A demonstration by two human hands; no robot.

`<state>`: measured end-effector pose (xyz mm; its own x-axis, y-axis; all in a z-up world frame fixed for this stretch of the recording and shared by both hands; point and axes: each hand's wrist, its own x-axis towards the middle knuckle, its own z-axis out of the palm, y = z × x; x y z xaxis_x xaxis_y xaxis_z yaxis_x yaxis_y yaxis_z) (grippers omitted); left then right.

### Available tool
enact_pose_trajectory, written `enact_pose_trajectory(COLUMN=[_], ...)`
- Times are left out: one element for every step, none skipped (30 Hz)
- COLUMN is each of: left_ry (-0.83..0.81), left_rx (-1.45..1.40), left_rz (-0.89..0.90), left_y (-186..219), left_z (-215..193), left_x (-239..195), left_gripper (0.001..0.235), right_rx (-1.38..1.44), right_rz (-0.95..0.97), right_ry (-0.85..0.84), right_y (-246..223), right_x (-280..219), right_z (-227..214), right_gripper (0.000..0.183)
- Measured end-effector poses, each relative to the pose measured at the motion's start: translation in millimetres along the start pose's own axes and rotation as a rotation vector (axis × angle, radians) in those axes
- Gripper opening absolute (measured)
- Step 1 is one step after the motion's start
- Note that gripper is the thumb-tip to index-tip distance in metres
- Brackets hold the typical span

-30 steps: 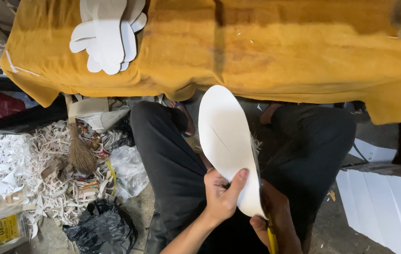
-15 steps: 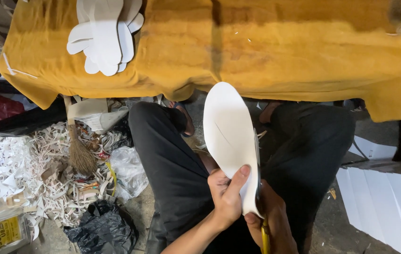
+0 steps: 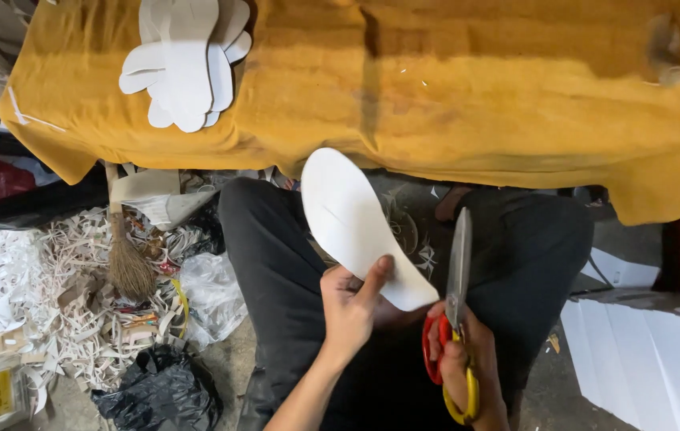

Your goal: Cutting out shoe insole shapes from white material using scissors

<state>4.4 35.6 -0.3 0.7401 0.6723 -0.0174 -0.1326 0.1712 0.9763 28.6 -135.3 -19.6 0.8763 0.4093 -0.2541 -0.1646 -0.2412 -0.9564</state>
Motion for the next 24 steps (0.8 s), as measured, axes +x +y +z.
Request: enact_pose_trajectory(left_ry=[-0.056, -0.056, -0.090, -0.124, -0.122, -0.122, -0.116, -0.110, -0.098, -0.087, -0.075, -0.054, -0.034, -0.022, -0.061, -0.100, -0.091, -0.054, -0.016, -0.008, 0.033, 0.076, 0.086, 0.083], left_rx=[0.021, 0.018, 0.001, -0.015, -0.018, -0.046, -0.073, -0.076, -0.106, -0.136, -0.138, -0.192, -0.243, -0.242, -0.177, -0.111, -0.107, 0.064, 0.239, 0.246, 0.349, 0.452, 0.459, 0.512], left_rz=[-0.022, -0.021, -0.065, -0.109, -0.103, -0.124, -0.143, -0.135, -0.138, -0.141, -0.136, -0.111, -0.084, -0.074, -0.013, 0.048, 0.057, 0.132, 0.207, 0.217, 0.273, 0.329, 0.350, 0.425], left_y=[-1.8, -0.9, 0.0, 1.1, 2.1, 3.2, 4.2, 3.5, 2.7, 1.8, -1.3, -4.4, -7.1, -4.4, -1.2, 2.4, -2.2, -6.4, -10.5, -16.2, -19.5, -21.5, -23.1, -23.3], left_z=[-7.2, -7.3, -7.1, -7.0, -6.9, -7.1, -7.8, -10.8, -13.6, -16.7, -19.5, -22.4, -26.4, -31.0, -36.6, -42.0, -48.5, -55.0, -63.0, -76.3, -90.2, -104.2, -123.1, -141.9], left_x=[1.8, -0.4, -1.9, -3.3, -3.4, -3.5, -4.0, 1.1, 5.2, 9.3, 16.5, 23.8, 32.2, 41.7, 51.8, 61.8, 70.0, 78.4, 88.1, 102.7, 121.5, 140.3, 165.2, 190.2], left_gripper=[0.035, 0.035, 0.028, 0.022, 0.022, 0.023, 0.024, 0.024, 0.013, 0.008, 0.008, 0.021, 0.038, 0.038, 0.051, 0.065, 0.065, 0.061, 0.060, 0.060, 0.051, 0.042, 0.042, 0.040], right_rx=[0.120, 0.118, 0.115, 0.112, 0.110, 0.093, 0.076, 0.073, 0.081, 0.088, 0.083, 0.071, 0.061, 0.058, 0.080, 0.101, 0.101, 0.140, 0.183, 0.187, 0.177, 0.168, 0.174, 0.194], right_rz=[-0.029, -0.031, -0.002, 0.026, 0.020, 0.006, -0.007, -0.015, 0.051, 0.117, 0.114, 0.127, 0.137, 0.132, 0.211, 0.292, 0.285, 0.268, 0.250, 0.243, 0.214, 0.185, 0.165, 0.272], right_ry=[0.030, 0.030, 0.037, 0.043, 0.041, 0.030, 0.015, 0.007, -0.042, -0.090, -0.102, -0.136, -0.172, -0.186, -0.178, -0.170, -0.181, -0.210, -0.239, -0.251, -0.234, -0.216, -0.229, -0.165], right_y=[6.7, 1.4, -4.0, -9.7, -13.3, -17.0, -20.5, -15.6, -10.8, -5.9, -3.0, -0.2, 3.0, 5.7, 8.7, 11.4, 14.2, 16.7, 19.9, 27.2, 33.8, 39.8, 66.3, 92.4], right_x=[3.0, 6.1, 10.0, 13.7, 13.1, 12.3, 11.9, 11.1, 10.0, 8.9, 7.2, 5.5, 4.9, 3.7, 2.7, 1.7, 5.6, 9.7, 14.7, 17.9, 25.8, 33.8, 40.0, 47.5], right_z=[-0.1, 1.1, 2.4, 3.8, 5.2, 7.0, 8.9, 9.5, 9.3, 9.2, 11.1, 12.9, 16.0, 19.4, 23.9, 28.1, 29.9, 31.6, 35.3, 34.3, 35.1, 35.9, 34.3, 33.0], right_gripper=[0.072, 0.072, 0.050, 0.028, 0.028, 0.031, 0.039, 0.039, 0.038, 0.037, 0.037, 0.038, 0.039, 0.039, 0.039, 0.039, 0.039, 0.030, 0.023, 0.023, 0.023, 0.024, 0.024, 0.024])
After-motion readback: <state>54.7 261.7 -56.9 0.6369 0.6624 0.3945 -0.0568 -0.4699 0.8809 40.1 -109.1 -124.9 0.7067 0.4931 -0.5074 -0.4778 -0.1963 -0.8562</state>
